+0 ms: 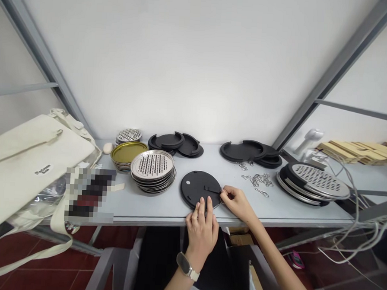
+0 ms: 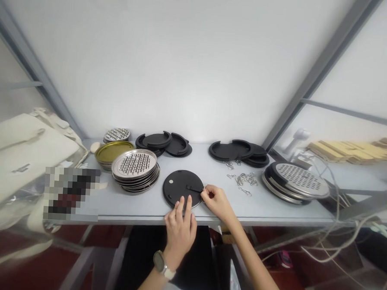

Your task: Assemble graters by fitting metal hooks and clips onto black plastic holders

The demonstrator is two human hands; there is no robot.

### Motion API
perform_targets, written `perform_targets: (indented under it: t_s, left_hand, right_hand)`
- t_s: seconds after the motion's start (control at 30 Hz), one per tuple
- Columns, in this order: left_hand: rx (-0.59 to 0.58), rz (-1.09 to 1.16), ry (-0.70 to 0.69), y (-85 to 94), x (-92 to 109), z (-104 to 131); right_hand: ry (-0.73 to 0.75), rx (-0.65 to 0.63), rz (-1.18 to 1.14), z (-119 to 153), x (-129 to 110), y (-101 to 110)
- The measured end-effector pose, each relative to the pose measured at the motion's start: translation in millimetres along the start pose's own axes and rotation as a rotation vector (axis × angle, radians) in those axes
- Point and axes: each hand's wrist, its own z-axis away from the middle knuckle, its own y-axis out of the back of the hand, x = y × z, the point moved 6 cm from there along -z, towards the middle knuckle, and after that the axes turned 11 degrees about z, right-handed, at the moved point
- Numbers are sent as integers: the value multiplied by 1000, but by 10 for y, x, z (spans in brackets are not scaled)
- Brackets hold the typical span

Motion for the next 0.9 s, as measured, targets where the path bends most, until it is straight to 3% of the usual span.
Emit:
perform_targets:
  t_s: [0.9]
  left_hand:
    - [-18,8,10,3,-5,-15]
  right_hand:
    - [16,102,191,18,-36,6]
